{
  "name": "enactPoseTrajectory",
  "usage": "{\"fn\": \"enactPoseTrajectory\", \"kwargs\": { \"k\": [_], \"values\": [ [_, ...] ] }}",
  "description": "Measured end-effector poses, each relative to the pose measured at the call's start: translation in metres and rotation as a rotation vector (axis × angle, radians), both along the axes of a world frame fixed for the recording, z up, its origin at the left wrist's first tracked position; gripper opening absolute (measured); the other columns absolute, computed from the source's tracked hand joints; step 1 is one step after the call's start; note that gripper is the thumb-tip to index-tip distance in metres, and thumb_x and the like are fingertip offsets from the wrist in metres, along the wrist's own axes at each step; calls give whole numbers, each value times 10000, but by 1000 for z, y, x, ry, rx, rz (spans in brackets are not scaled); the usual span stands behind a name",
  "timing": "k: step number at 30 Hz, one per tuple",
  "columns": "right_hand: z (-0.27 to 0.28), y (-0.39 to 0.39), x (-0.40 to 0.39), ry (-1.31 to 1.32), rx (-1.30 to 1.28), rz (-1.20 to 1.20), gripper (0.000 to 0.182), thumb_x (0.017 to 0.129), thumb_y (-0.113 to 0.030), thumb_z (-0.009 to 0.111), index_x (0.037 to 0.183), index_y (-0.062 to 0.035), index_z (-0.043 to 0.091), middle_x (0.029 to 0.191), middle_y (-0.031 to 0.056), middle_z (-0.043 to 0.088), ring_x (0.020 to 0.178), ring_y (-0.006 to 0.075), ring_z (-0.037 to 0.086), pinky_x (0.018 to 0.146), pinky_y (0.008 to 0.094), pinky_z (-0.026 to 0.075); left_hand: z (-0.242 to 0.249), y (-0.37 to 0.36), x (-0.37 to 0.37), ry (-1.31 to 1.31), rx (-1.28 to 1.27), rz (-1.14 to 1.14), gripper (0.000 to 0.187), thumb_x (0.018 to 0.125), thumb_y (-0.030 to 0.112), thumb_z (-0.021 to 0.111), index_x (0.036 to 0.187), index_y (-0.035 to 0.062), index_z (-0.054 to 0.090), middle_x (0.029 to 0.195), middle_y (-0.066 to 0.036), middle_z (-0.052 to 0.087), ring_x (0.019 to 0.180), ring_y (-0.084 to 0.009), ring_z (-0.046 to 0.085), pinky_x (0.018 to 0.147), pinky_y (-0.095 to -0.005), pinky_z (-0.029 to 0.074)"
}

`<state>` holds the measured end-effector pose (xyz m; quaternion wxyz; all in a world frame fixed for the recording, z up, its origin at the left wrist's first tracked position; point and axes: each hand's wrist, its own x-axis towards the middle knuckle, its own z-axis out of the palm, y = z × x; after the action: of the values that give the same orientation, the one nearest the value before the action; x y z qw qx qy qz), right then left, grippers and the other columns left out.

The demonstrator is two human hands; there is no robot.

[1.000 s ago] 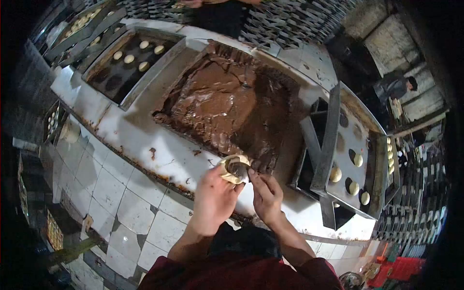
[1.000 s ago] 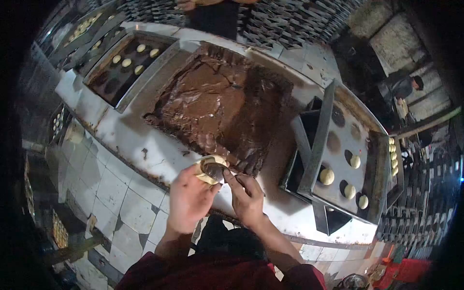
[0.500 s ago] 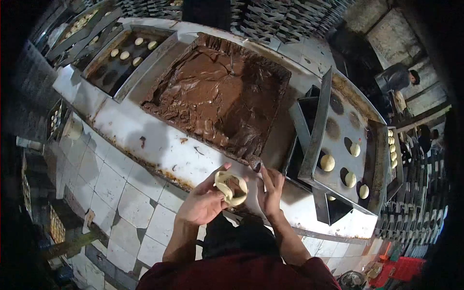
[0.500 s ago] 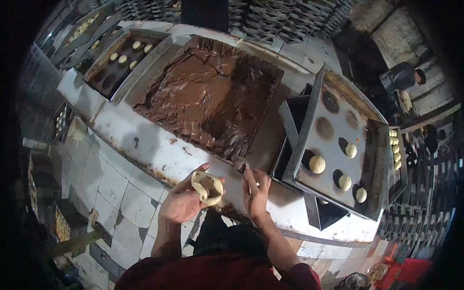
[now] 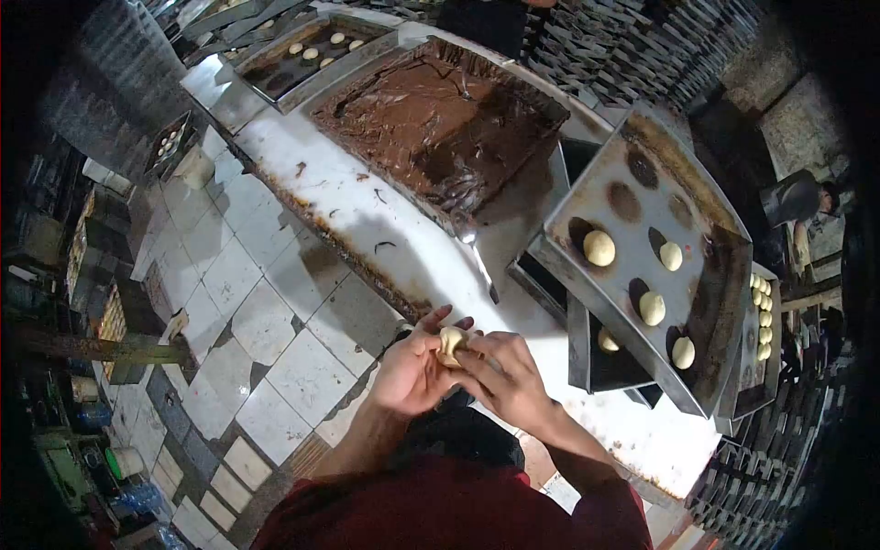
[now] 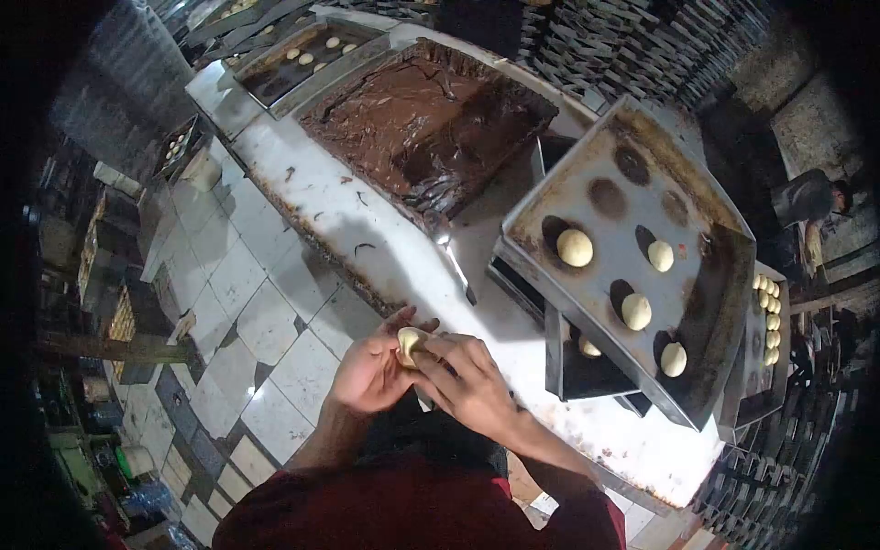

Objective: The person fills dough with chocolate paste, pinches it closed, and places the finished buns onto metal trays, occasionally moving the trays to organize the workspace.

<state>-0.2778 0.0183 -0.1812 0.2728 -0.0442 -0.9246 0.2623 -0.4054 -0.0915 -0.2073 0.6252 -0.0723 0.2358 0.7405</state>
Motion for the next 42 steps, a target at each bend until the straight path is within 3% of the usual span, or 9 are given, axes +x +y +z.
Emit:
{"fn": "enactPoseTrajectory", "kwargs": {
  "k": [3,9,17,24,27,31,34,37,42],
  "values": [
    [7,-6,21,84,67,-44,320,697,-76,759,976,-9,616,955,120,601,829,246,598,712,329,497,30,-6,23,-81,111,-55,371,926,42,378,1296,42,379,1242,-124,495,1086,-228,519,903,-354,449],
    [17,-31,17,-34,-900,-124,174,828,-54,646,981,5,586,832,138,632,651,191,617,604,284,503,27,-36,26,922,10,-24,344,910,98,543,1243,26,498,1160,-66,548,980,-105,528,851,-250,426],
    [24,-90,-25,95,-69,-285,267,685,-14,754,914,12,618,965,106,561,837,232,583,711,320,502,34,-58,-10,422,17,61,226,888,111,588,1086,5,563,1006,-56,590,916,-125,576,781,-230,483],
    [20,-101,-9,128,-1061,-281,200,817,-39,661,957,10,528,864,107,605,770,120,603,621,258,508,29,-73,-6,1164,129,-10,288,926,94,510,1201,12,540,1132,-106,576,1016,-170,557,839,-278,480],
    [22,-118,-5,144,-166,-431,187,807,-45,676,940,9,556,977,144,567,763,148,590,611,270,493,24,-56,5,960,34,116,289,924,125,528,1195,25,533,1099,-105,591,974,-161,571,767,-267,505],
    [26,-100,33,136,168,-546,227,824,-41,661,964,32,499,937,88,558,752,133,574,646,263,491,27,-50,41,572,-52,-19,272,917,106,535,1176,22,531,1134,-134,567,1035,-178,555,829,-274,486],
    [22,-82,80,218,-983,-496,159,848,3,606,954,42,494,951,106,542,775,149,589,648,257,512,27,-40,85,1247,363,17,263,916,69,514,1171,11,534,1268,-152,482,1167,-210,478,933,-308,420],
    [12,-74,123,359,-1098,-359,119,849,1,610,927,18,522,896,106,586,695,145,598,589,235,486,26,-18,124,1385,353,36,254,917,61,501,1162,4,539,1232,-146,517,1148,-221,499,923,-318,427],
    [10,-65,182,274,-52,-673,274,678,-39,736,932,-52,634,962,114,553,833,263,481,678,335,416,36,21,193,776,61,-22,162,950,145,470,1068,36,494,1144,-163,565,871,-209,620,754,-290,520]
  ]
}}
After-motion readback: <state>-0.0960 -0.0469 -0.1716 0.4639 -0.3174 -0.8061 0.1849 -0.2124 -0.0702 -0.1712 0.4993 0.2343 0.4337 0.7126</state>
